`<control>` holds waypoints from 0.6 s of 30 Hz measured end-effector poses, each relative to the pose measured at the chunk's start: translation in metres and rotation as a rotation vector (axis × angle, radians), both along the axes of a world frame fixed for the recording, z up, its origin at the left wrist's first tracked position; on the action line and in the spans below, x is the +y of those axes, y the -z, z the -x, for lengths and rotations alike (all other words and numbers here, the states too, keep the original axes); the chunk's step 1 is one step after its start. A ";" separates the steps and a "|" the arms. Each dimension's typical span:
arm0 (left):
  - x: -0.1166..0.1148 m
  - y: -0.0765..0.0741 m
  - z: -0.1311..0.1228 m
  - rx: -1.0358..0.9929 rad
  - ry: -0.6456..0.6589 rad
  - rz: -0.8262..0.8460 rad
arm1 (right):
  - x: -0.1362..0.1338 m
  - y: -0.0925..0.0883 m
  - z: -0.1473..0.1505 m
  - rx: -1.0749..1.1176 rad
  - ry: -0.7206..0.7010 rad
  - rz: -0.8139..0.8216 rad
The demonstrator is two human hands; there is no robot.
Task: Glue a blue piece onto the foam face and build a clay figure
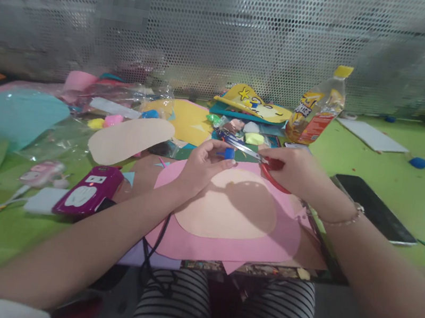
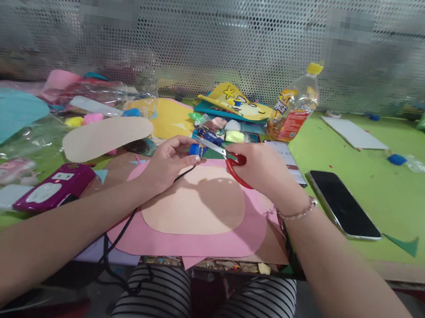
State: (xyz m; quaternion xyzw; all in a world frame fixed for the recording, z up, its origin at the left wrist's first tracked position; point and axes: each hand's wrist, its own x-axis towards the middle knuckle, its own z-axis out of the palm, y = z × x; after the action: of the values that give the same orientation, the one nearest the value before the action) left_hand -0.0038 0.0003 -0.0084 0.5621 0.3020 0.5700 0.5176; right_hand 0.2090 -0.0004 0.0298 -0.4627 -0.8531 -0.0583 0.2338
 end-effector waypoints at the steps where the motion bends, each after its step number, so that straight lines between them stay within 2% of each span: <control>1: 0.000 0.000 0.000 0.000 0.000 0.000 | -0.001 -0.001 0.001 0.006 0.054 -0.002; 10: -0.001 0.000 0.000 -0.018 0.019 0.000 | -0.005 -0.006 0.008 -0.014 0.167 0.069; 16: -0.003 0.001 0.000 -0.003 0.103 0.009 | -0.001 -0.009 -0.001 -0.030 0.332 0.061; 18: 0.000 0.002 0.000 -0.016 0.079 -0.001 | 0.003 -0.008 -0.003 -0.063 0.331 0.083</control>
State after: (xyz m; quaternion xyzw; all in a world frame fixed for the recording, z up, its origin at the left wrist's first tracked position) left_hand -0.0041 0.0003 -0.0102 0.5693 0.2749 0.5539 0.5418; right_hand 0.2121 0.0021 0.0380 -0.6041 -0.7738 -0.0752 0.1751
